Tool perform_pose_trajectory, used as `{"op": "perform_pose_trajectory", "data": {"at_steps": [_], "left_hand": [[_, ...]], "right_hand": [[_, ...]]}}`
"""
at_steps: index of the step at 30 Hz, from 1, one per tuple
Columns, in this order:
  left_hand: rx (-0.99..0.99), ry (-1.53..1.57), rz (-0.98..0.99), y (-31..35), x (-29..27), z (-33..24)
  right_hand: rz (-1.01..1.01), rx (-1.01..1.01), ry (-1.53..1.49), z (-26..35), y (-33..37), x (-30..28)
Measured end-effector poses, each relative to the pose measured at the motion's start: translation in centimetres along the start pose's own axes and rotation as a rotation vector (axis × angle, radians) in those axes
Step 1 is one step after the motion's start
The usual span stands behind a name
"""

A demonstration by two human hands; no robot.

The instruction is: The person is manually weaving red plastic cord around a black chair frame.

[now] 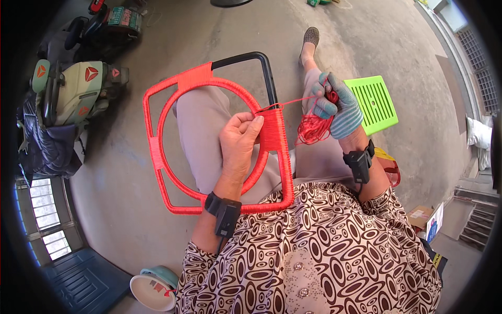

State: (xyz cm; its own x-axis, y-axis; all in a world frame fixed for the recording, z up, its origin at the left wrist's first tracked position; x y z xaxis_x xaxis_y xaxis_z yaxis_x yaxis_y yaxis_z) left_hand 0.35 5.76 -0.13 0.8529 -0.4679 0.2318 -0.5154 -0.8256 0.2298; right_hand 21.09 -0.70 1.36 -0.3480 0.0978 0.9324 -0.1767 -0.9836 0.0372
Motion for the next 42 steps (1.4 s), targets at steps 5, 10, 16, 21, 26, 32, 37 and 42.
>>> {"op": "perform_pose_trajectory", "data": {"at_steps": [5,10,16,21,26,32,37,42], "left_hand": [[-0.017,-0.006,-0.004,0.0,0.1,0.5],[-0.049,-0.064,0.038,-0.7,0.1,1.2],[-0.002,0.126,0.13,-0.9,0.4,1.5],[0.0,0.11,0.153,-0.2,0.0,-1.0],[-0.096,0.114,0.066,1.6,-4.7,-5.9],[-0.092,0.473,0.175,5.8,-10.2,-7.9],[0.006,0.461,0.275,8.1,-10.9,-8.0],[0.008,0.557,0.346,7.3,-10.0,-6.7]], "right_hand": [[-0.035,-0.073,0.162,-0.4,-0.8,4.8],[-0.003,0.094,0.456,-3.7,0.0,9.8],[-0.204,-0.13,0.809,0.4,-0.4,7.5],[-0.723,-0.223,0.138,4.7,3.3,-4.2],[-0.429,0.146,-0.061,-1.3,8.5,-3.9],[0.086,0.553,0.045,-6.9,10.9,3.7],[0.193,0.622,0.641,-6.7,10.2,3.2],[-0.047,0.482,0.668,-5.0,9.8,-0.3]]}}
Point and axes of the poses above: each hand's wrist, its own y-axis away from the middle knuckle, its own x-axis out of the palm, z = x × y, the point moved 5 cm from there along -y, towards the middle knuckle, and after that the axes turned 12 degrees about -y, right-handed, at the moved point
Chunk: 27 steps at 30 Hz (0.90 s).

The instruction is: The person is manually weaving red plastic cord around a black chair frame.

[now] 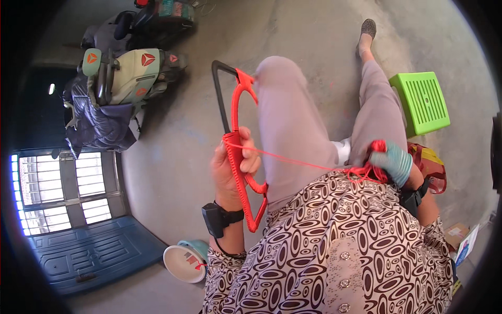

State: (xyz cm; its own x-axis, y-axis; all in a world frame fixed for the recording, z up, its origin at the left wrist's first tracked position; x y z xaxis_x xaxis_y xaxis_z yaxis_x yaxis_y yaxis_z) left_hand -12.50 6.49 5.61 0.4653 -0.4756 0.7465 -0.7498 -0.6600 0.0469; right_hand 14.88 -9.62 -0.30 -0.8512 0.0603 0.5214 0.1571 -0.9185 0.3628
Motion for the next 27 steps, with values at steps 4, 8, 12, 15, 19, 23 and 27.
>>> {"op": "perform_pose_trajectory", "data": {"at_steps": [4,8,12,15,19,23,27], "left_hand": [[-0.131,0.008,0.003,-2.8,0.5,3.1],[-0.209,-0.208,-0.174,-5.7,0.8,5.9],[-0.172,-0.348,-0.265,-7.6,-0.7,5.5],[-0.129,-0.28,-0.286,-9.5,-0.8,6.4],[-0.192,-0.225,-0.318,-8.3,0.9,7.6],[-0.157,-0.246,-0.371,-8.0,0.8,6.8],[-0.251,-0.332,-0.219,-8.3,1.0,6.2]], "right_hand": [[-0.242,-0.388,-0.532,0.4,0.1,-6.2],[-0.476,-0.602,-0.667,1.2,2.4,-14.7],[-0.939,-0.723,-0.543,-1.2,8.7,-31.0],[-0.987,-0.898,-0.827,-3.5,21.4,-43.1],[-0.764,-0.606,-0.539,4.3,10.7,-24.7],[-0.552,-0.236,0.043,6.2,3.0,-9.7],[-0.038,-0.023,0.891,3.0,-3.3,-0.4]]}}
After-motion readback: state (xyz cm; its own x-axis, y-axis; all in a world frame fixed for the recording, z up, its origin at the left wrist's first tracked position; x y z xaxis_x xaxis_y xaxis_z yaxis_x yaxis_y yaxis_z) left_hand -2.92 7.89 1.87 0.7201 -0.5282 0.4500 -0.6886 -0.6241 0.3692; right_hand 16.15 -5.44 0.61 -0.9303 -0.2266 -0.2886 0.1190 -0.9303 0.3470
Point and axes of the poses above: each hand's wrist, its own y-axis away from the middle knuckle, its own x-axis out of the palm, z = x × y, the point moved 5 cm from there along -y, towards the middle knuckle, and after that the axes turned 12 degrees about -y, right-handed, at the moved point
